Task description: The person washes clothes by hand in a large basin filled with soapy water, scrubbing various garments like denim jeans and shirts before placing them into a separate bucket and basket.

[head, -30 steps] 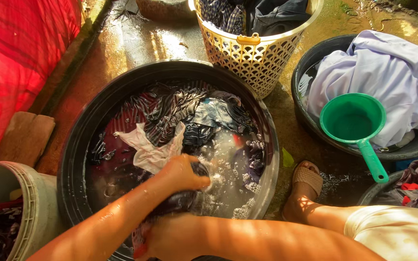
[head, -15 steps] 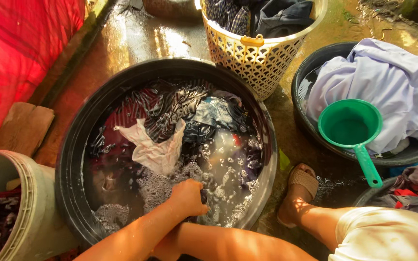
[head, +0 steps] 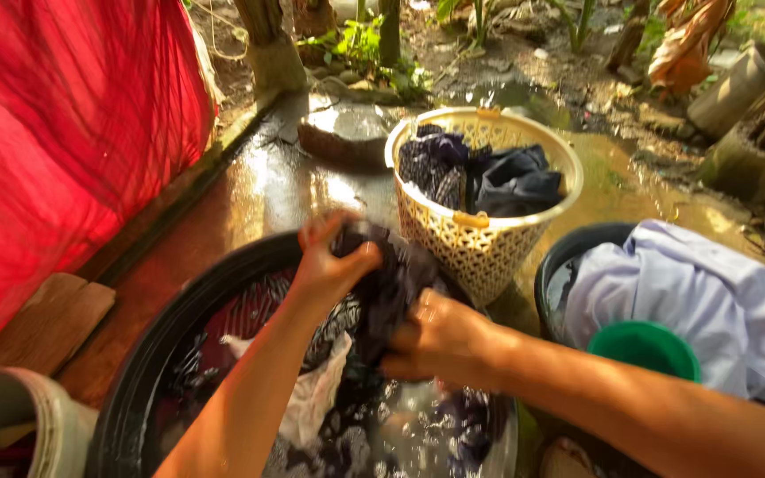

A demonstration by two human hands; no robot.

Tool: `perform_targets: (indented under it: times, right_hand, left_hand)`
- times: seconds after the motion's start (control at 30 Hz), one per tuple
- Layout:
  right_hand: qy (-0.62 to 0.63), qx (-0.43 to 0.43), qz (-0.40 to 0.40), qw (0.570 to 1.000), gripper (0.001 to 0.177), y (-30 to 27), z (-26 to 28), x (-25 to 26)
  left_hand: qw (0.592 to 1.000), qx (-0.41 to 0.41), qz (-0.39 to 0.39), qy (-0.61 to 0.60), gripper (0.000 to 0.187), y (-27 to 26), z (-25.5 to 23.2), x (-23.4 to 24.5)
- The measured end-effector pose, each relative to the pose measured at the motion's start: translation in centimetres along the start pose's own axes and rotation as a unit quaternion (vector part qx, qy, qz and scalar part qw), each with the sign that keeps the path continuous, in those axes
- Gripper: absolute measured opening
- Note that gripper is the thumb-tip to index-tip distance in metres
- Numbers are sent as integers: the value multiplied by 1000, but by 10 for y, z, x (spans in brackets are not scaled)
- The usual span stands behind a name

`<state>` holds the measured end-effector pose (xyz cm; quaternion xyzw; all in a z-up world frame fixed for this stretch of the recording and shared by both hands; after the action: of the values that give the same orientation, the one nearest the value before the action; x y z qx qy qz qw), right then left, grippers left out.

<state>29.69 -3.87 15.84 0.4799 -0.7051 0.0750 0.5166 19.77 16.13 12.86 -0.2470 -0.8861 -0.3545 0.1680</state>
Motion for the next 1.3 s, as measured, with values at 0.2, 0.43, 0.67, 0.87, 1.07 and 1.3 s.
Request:
perform_targets:
  times: [0.2,0.43,0.67,0.87,1.07,1.3]
  right_hand:
    - [-97,-364,118,919,36,-75,-177,-64]
    - [148,-689,310,638,70,-177,-207,-169]
    - [-203,-469,65,857,40,-89,-67,-191]
    - [278,-407,190,849,81,-17,56,-256]
    - [231,-347,179,891,37,-36,154,-237]
    - [273,-370,328,826,18,-66,236,-247]
  left_hand:
    - [999,36,-7,16,80,81,-37,-9]
    - [929,238,205,194,57,-47,136,-12]
    - [867,334,270,253,102,-153,200,-52]
    - [940,210,153,223,32,-204,128,-60]
    - [862,301,350,211,41,-311,106,-51]
    - [765,411,451,207,56,-402,126,-73]
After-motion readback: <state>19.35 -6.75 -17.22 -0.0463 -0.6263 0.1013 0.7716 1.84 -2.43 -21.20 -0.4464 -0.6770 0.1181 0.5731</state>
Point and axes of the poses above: each hand's wrist, its own y-axis towards the middle knuckle, its own x-axis out of the back of the hand, z = x × y, the point moved 2 cm from there along y, towards the middle knuckle, and after that the axes turned 2 degrees about x, right-handed, at the moved point
